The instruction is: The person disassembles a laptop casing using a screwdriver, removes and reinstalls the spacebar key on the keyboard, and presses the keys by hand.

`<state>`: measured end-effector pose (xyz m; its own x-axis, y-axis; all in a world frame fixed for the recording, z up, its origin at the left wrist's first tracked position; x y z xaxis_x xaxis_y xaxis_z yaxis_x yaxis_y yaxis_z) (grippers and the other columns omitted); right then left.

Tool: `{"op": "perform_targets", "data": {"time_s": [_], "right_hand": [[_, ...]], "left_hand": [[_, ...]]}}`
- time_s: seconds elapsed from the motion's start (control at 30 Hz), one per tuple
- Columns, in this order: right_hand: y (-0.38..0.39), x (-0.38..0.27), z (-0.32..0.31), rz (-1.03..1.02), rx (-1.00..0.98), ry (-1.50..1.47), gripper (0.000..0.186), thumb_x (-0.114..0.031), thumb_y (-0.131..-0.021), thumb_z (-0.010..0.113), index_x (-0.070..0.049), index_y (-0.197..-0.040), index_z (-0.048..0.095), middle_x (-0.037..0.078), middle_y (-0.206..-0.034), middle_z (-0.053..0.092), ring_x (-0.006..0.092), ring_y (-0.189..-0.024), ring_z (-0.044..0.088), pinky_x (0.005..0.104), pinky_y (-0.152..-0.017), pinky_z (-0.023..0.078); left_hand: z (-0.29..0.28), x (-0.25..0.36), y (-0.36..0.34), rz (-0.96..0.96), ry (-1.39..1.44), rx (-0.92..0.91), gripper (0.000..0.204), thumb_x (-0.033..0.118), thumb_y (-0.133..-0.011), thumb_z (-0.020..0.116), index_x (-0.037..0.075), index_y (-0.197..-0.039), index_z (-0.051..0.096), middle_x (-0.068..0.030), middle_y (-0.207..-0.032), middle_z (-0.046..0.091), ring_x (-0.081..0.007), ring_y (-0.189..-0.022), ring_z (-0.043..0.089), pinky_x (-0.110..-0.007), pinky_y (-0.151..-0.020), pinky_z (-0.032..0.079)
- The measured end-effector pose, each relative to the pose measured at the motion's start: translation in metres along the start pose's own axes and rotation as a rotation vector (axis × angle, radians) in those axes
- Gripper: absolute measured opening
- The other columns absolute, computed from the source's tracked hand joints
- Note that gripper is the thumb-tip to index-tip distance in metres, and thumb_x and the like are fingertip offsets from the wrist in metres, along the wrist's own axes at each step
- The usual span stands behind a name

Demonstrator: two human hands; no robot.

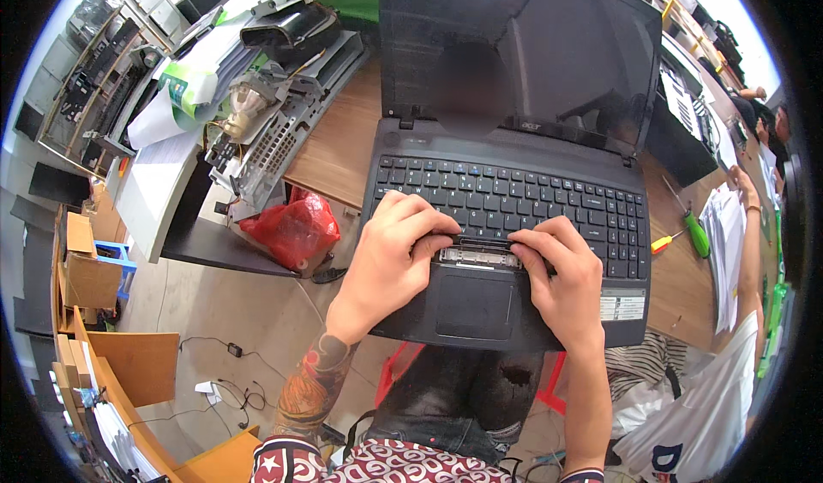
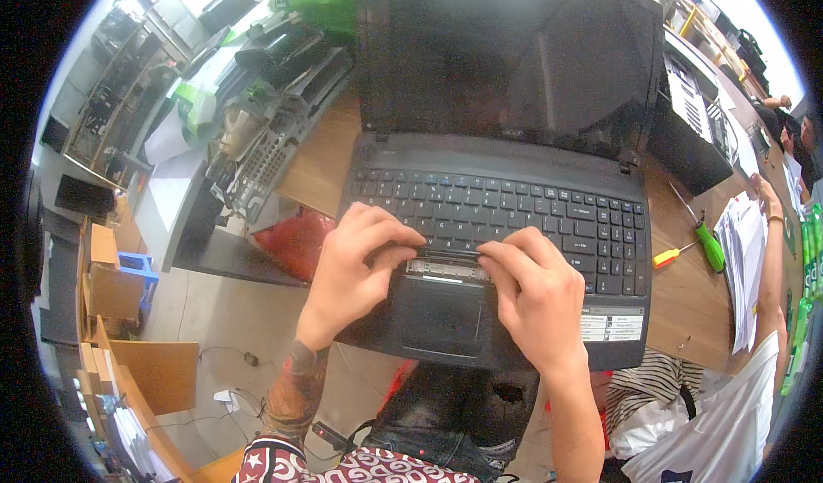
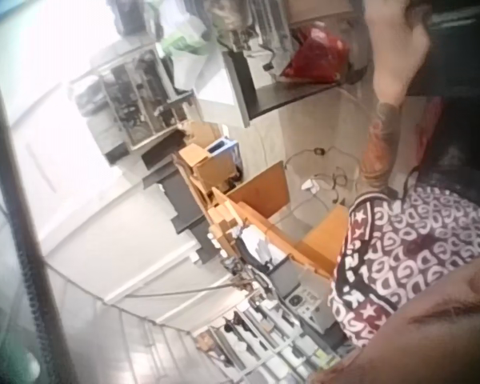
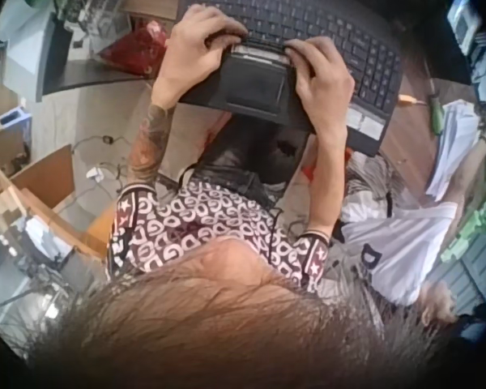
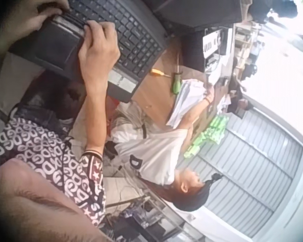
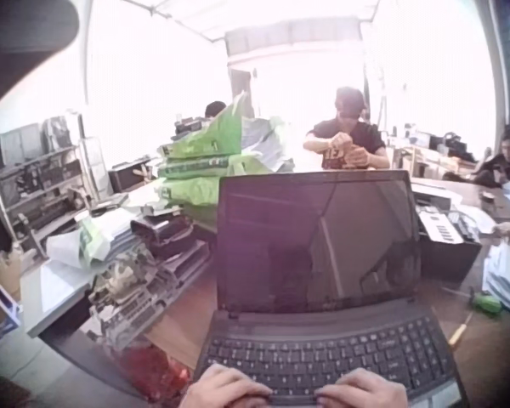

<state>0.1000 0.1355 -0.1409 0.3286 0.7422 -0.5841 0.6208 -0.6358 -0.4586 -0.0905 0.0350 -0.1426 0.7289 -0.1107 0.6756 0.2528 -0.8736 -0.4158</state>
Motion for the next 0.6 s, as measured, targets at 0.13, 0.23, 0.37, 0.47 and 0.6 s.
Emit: {"op": "perform_targets", "data": {"time_s": [0.13,0.23,0.37,0.47,0.6], "right_hand": [[0.0013,0.0021,0.0010,0.017,0.004,-0.016,0.011,-0.004,-0.086,0.076,-0.005,-0.096,0.074,0.008,-0.088,0.066,0.0272,-0.078,0.067,0.0382,-0.069,0.053],[0.0021,0.0008,-0.0005,0.006,0.017,-0.026,0.011,-0.003,-0.086,0.076,-0.004,-0.096,0.074,0.008,-0.088,0.066,0.0269,-0.077,0.068,0.0374,-0.068,0.053],[0.0051,-0.0033,0.0004,-0.019,0.014,-0.022,0.011,-0.002,-0.085,0.076,-0.004,-0.096,0.074,0.009,-0.088,0.066,0.0268,-0.073,0.068,0.0365,-0.064,0.053],[0.0064,-0.0021,-0.0006,-0.011,0.021,-0.069,0.011,-0.001,-0.085,0.076,-0.003,-0.096,0.074,0.009,-0.088,0.066,0.0266,-0.071,0.067,0.0365,-0.063,0.052],[0.0062,-0.0014,-0.0022,-0.003,0.023,-0.034,0.012,0.000,-0.085,0.076,-0.003,-0.096,0.074,0.009,-0.088,0.066,0.0267,-0.072,0.067,0.0366,-0.063,0.053]], "left_hand": [[0.0007,-0.0028,-0.0005,-0.024,0.029,0.001,0.018,-0.004,-0.077,0.074,0.004,-0.094,0.077,-0.0096,-0.091,0.071,-0.0289,-0.092,0.063,-0.038,-0.081,0.050],[-0.0001,0.0004,-0.0009,-0.007,0.022,0.017,0.018,-0.006,-0.078,0.072,0.004,-0.093,0.076,-0.0099,-0.091,0.070,-0.0290,-0.091,0.063,-0.038,-0.081,0.050],[0.0008,-0.0001,0.0020,0.030,-0.005,0.027,0.012,-0.004,-0.084,0.070,0.004,-0.093,0.072,-0.0089,-0.088,0.065,-0.0305,-0.093,0.059,-0.040,-0.082,0.049],[0.0039,0.0030,-0.0016,0.066,-0.025,0.054,0.014,-0.005,-0.083,0.070,0.003,-0.093,0.071,-0.0101,-0.090,0.066,-0.0312,-0.092,0.061,-0.040,-0.080,0.050],[0.0054,0.0019,-0.0027,0.086,-0.023,0.061,0.016,-0.006,-0.081,0.069,0.003,-0.094,0.071,-0.0113,-0.090,0.067,-0.0321,-0.090,0.063,-0.040,-0.078,0.050]]}}
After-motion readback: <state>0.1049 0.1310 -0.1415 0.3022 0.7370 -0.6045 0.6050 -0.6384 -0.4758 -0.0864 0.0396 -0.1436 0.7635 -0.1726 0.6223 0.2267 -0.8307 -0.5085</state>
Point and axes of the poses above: each hand's wrist, its own y-axis away from the middle knuckle, its own z-axis out of the palm, x = y × z, the point moved 4 cm from there along -y, towards the middle knuckle
